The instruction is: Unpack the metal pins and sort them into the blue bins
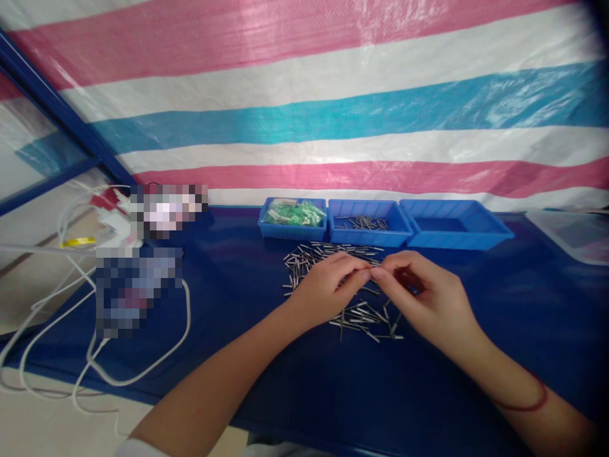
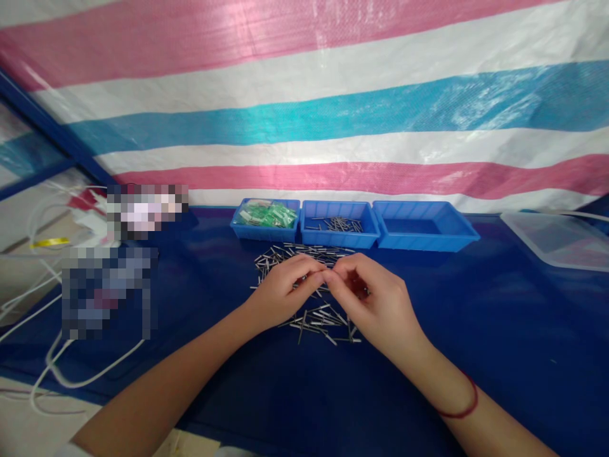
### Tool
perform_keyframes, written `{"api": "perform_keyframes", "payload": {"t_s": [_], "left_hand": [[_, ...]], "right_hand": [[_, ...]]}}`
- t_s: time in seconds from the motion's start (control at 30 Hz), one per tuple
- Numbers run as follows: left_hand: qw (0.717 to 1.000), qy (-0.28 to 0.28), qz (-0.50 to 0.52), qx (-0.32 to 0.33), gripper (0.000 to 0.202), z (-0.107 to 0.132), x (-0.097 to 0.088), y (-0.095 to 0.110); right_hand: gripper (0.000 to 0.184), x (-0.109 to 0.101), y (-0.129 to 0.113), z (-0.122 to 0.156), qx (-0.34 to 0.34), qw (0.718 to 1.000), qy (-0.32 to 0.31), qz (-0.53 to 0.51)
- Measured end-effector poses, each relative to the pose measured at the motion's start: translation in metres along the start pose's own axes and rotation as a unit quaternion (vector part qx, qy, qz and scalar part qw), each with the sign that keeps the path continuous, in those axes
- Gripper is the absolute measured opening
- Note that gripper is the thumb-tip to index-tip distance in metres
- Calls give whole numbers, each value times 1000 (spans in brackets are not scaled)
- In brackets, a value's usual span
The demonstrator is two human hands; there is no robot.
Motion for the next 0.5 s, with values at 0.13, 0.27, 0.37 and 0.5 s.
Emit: {"api": "perform_keyframes", "payload": {"t_s": [0.13,0.27,0.37,0.5], "left_hand": [[1000,8,-15,-3,23,0,-2,1],[999,25,-37,-9,22,0,-5,-1],[998,29,-45,-15,22,-1,-6,-3],[996,69,-27,-41,23,0,-13,-8]], "right_hand": [[6,2,7,-5,40,997,-6,-72],[6,10,8,-6,51,991,-43,-119],[7,11,8,-6,55,990,-54,-117],[9,0,15,-9,55,995,-5,-84]]}}
Point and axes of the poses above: each hand's wrist, its own z-axis away from the middle knuckle, its own x-axis out of the palm, y = z × x, the point moved 8 cm from there along -z, towards the middle knuckle, and after that the axes turned 3 degrees about y, right-handed, at the moved point
